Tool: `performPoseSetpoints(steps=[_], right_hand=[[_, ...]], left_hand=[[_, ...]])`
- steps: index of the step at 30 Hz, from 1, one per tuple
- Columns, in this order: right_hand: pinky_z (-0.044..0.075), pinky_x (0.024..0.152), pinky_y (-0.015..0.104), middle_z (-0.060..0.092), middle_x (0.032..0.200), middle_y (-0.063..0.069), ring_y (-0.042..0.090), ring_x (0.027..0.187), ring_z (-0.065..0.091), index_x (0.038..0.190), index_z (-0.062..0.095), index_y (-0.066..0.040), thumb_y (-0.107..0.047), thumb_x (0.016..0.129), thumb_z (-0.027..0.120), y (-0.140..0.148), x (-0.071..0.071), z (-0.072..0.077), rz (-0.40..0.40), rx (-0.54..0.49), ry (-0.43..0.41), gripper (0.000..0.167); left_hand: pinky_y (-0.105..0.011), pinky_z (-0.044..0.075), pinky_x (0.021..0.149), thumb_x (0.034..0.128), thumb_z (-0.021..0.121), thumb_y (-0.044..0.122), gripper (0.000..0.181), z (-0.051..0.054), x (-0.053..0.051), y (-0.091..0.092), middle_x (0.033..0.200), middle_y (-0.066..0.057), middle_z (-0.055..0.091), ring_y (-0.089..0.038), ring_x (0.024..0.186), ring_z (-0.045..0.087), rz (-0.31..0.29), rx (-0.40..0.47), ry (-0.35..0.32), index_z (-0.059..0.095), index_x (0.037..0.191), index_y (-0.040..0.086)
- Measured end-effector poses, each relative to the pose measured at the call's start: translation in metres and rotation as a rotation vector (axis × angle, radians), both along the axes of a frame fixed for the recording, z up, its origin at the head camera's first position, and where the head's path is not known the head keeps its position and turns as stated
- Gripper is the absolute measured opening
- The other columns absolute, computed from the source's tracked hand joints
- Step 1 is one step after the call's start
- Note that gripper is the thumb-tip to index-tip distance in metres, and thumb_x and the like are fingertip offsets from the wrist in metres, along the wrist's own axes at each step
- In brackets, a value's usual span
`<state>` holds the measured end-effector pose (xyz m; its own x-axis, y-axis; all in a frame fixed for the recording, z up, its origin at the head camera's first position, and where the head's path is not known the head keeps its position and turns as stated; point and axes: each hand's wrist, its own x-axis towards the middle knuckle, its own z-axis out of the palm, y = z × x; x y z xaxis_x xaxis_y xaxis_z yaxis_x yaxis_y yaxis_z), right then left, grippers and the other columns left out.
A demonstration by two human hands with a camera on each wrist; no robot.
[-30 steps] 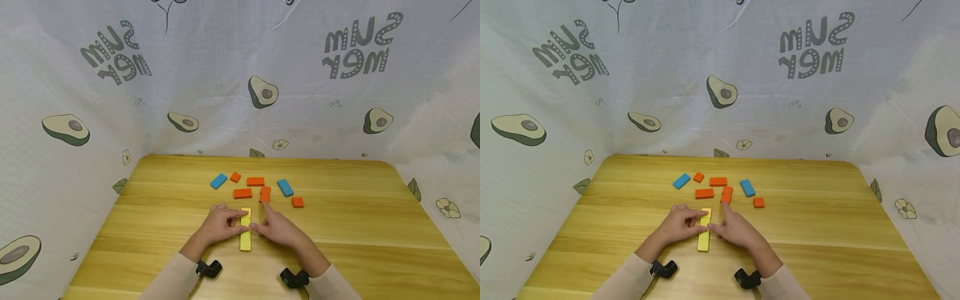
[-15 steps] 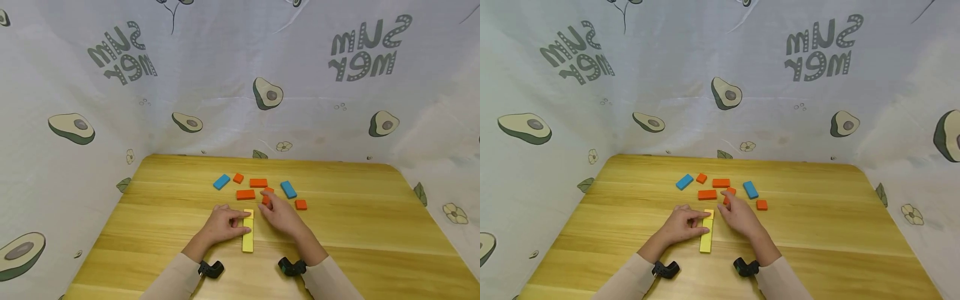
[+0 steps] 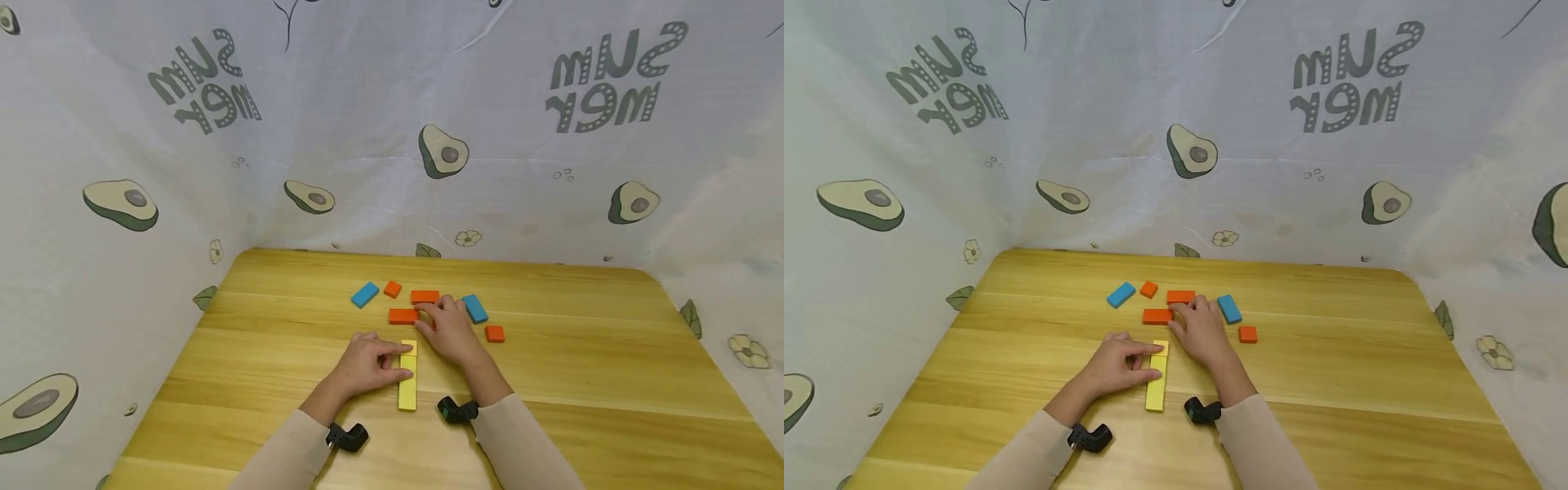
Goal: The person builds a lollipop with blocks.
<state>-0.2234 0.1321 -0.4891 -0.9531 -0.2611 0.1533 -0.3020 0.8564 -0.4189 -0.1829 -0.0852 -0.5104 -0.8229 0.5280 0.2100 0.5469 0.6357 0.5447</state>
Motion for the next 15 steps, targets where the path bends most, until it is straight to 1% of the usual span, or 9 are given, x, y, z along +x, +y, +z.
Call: performPoseSetpoints(steps=[3,6,10,15], right_hand=[[0.029,0.079,0.037,0.051,0.106,0.013,0.030,0.092,0.037,0.125,0.071,-0.017,-0.033,0.096,0.072,0.0010,0.0006,-0.0044,-0.016,-0.036,-0.008,0.032],[0.031,0.079,0.038,0.051,0.110,0.013,0.030,0.096,0.038,0.122,0.071,-0.016,-0.034,0.094,0.075,0.0018,0.0015,-0.0061,-0.042,-0.066,-0.022,0.034],[0.031,0.080,0.039,0.050,0.112,0.014,0.032,0.099,0.038,0.123,0.072,-0.015,-0.036,0.092,0.077,0.0018,0.0024,-0.0063,-0.052,-0.074,-0.027,0.038],[0.029,0.080,0.039,0.049,0.109,0.012,0.031,0.097,0.037,0.121,0.073,-0.014,-0.034,0.092,0.077,0.0014,0.0026,-0.0071,-0.047,-0.074,-0.010,0.035]], left_hand=[[-0.027,0.029,0.077,0.0850,0.080,0.050,0.046,-0.0008,0.0001,0.0004,0.060,0.021,0.048,0.001,0.066,0.038,0.007,0.005,0.004,0.074,0.127,0.032],[-0.027,0.029,0.078,0.0852,0.080,0.050,0.045,-0.0017,-0.0001,0.0010,0.060,0.022,0.048,0.001,0.067,0.039,0.004,0.011,-0.001,0.074,0.127,0.033],[-0.027,0.029,0.078,0.0853,0.080,0.051,0.046,-0.0017,0.0002,0.0011,0.061,0.022,0.049,0.001,0.067,0.039,0.002,0.014,-0.010,0.074,0.127,0.033],[-0.027,0.029,0.077,0.0854,0.080,0.050,0.046,0.0002,0.0012,0.0001,0.061,0.020,0.050,0.001,0.067,0.039,0.002,0.013,-0.009,0.074,0.127,0.032]])
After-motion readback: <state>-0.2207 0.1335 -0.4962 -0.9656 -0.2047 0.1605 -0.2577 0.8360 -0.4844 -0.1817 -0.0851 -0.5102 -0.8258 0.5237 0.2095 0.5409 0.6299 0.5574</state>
